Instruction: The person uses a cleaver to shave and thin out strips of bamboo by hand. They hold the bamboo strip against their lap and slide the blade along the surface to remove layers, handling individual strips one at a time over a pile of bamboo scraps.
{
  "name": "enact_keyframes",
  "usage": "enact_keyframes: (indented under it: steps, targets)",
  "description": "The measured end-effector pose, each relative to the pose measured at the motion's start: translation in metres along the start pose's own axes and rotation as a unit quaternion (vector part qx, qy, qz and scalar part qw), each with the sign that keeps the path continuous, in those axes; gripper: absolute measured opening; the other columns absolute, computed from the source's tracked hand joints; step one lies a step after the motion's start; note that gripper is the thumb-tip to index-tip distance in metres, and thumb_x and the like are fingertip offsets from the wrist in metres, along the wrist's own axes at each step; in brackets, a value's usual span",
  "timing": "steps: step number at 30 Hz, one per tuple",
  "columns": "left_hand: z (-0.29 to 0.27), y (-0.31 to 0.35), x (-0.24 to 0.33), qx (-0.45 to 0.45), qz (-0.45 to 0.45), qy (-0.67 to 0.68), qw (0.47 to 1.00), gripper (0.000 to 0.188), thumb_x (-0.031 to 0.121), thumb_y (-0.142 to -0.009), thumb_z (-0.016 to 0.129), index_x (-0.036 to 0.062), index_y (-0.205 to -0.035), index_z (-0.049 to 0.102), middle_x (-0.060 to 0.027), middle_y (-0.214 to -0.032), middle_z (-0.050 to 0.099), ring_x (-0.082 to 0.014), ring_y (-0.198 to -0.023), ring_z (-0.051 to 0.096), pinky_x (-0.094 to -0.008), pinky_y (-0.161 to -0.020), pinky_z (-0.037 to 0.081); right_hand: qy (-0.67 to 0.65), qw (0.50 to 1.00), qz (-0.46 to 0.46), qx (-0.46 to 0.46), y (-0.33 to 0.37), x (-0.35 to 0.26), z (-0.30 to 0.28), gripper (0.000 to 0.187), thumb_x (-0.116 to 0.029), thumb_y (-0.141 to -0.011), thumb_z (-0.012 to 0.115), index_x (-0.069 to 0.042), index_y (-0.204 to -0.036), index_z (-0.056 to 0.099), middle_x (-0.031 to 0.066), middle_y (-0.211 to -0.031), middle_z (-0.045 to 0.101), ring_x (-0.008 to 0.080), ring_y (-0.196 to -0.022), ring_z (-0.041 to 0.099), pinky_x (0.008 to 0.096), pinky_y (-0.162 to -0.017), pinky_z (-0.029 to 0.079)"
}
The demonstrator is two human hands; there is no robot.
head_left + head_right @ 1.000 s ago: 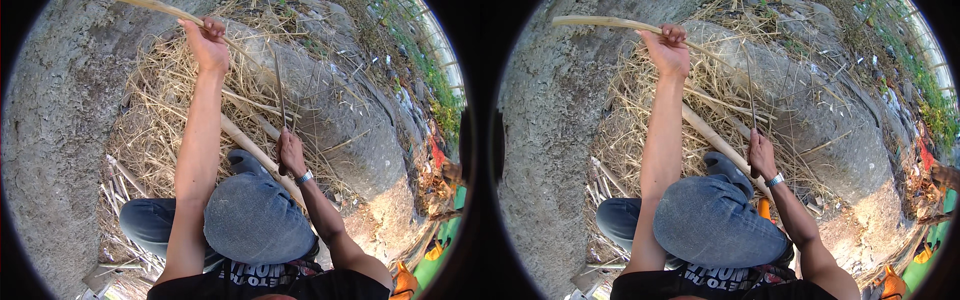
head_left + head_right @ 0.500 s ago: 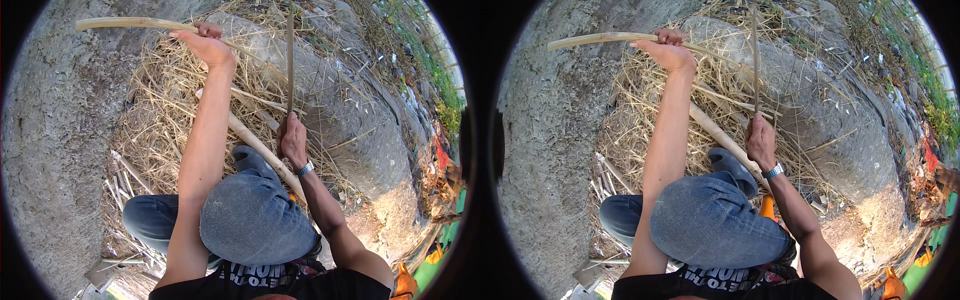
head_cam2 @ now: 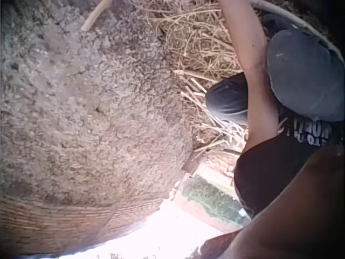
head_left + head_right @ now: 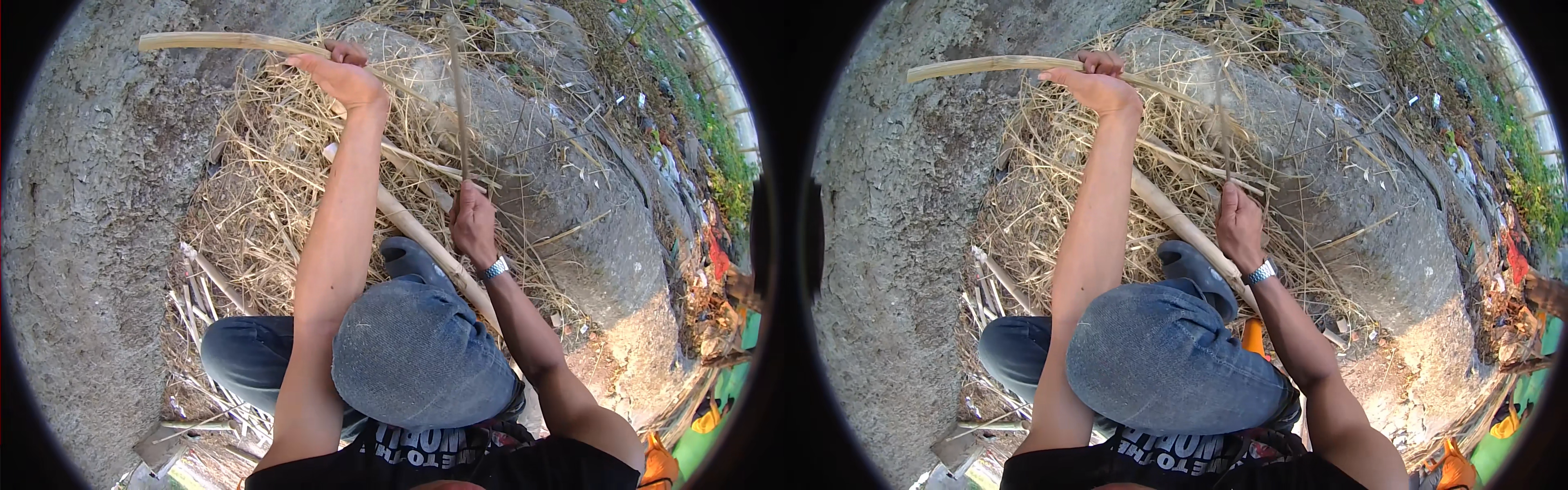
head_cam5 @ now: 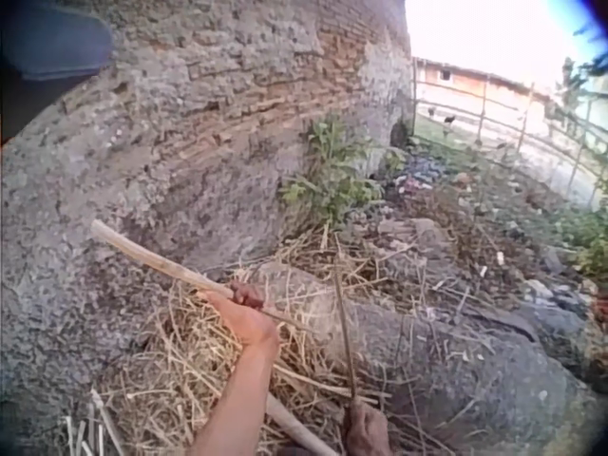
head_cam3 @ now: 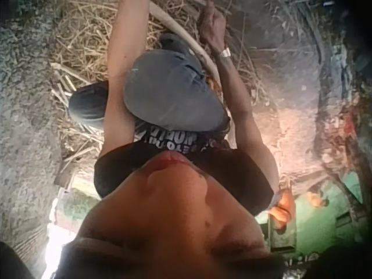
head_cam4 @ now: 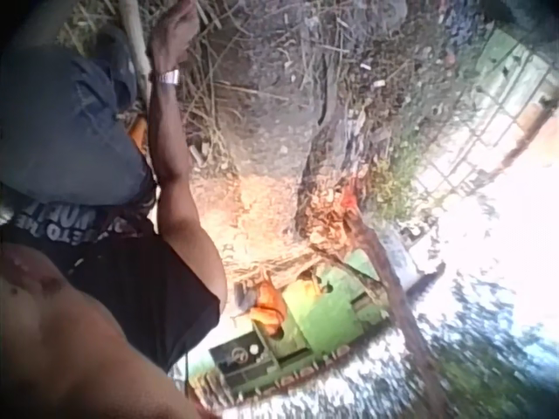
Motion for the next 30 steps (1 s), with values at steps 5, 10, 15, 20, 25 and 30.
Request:
enact_keyframes:
  steps: [5, 10, 15, 20, 25, 30]
  targets:
    - [-0.025, -0.014, -0.009, -0.027, 0.012, 0.017, 0.999, 0.075, 0.082, -0.097, 0.015, 0.0116, -0.084, 0.036, 0.0024, -0.061, 0.032, -0.0117, -0.054, 0.030, -0.0260, -0.055, 0.025, 0.027, 0.954, 0.263, -0.139, -0.014, 0.005, -0.004, 0.070, -0.057, -0.108, 0.037, -0.001, -0.070, 0.054, 0.0069, -0.058, 0.054, 0.0199, -0.053, 0.054, 0.0382, -0.054, 0.044]
    - [-0.018, -0.011, 0.002, 0.006, 0.022, -0.020, 1.000, 0.073, 0.083, -0.095, 0.008, 0.0148, -0.076, 0.027, 0.0016, -0.057, 0.026, -0.0149, -0.054, 0.026, -0.0288, -0.056, 0.025, -0.047, 0.989, 0.121, -0.066, -0.003, -0.050, -0.015, 0.066, -0.058, -0.109, 0.035, -0.007, -0.068, 0.048, 0.0014, -0.052, 0.048, 0.0136, -0.039, 0.047, 0.0307, -0.038, 0.037]
    - [-0.015, -0.008, -0.001, 0.027, -0.013, -0.003, 1.000, 0.073, 0.082, -0.096, 0.010, 0.0146, -0.076, 0.028, 0.0019, -0.058, 0.026, -0.0137, -0.053, 0.028, -0.0274, -0.055, 0.024, 0.001, 0.946, 0.289, -0.146, 0.004, -0.003, -0.003, 0.069, -0.057, -0.109, 0.037, -0.003, -0.068, 0.053, 0.0057, -0.057, 0.056, 0.0171, -0.048, 0.054, 0.0333, -0.049, 0.044]
    - [-0.031, -0.019, 0.001, 0.027, -0.015, 0.006, 0.999, 0.076, 0.082, -0.097, 0.016, 0.0107, -0.091, 0.040, 0.0032, -0.065, 0.034, -0.0094, -0.056, 0.030, -0.0251, -0.053, 0.027, -0.036, 0.947, 0.292, -0.127, -0.004, -0.034, -0.004, 0.070, -0.056, -0.108, 0.038, -0.003, -0.066, 0.054, 0.0058, -0.054, 0.052, 0.0185, -0.041, 0.055, 0.0367, -0.044, 0.045]
    - [-0.017, -0.013, 0.002, 0.035, -0.033, 0.032, 0.998, 0.075, 0.081, -0.098, 0.018, 0.0092, -0.094, 0.041, 0.0022, -0.065, 0.035, -0.0105, -0.056, 0.031, -0.0258, -0.054, 0.025, 0.075, 0.997, 0.007, -0.001, 0.008, -0.027, 0.002, 0.064, -0.054, -0.109, 0.038, -0.004, -0.071, 0.052, 0.0079, -0.056, 0.054, 0.0155, -0.049, 0.054, 0.0329, -0.048, 0.043]
    - [-0.024, -0.021, -0.005, 0.026, -0.037, 0.033, 0.998, 0.072, 0.080, -0.098, 0.016, 0.0123, -0.087, 0.036, 0.0030, -0.061, 0.034, -0.0107, -0.055, 0.030, -0.0254, -0.054, 0.026, 0.184, 0.971, 0.125, -0.083, -0.004, 0.060, -0.001, 0.065, -0.059, -0.107, 0.036, -0.005, -0.074, 0.051, 0.0074, -0.061, 0.054, 0.0173, -0.048, 0.052, 0.0340, -0.050, 0.044]
Point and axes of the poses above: each hand's wrist, its own y-axis away from the middle knuckle, its own z-axis out of the palm, x = y × z, the point moved 1 cm from there along -y, towards the middle knuckle
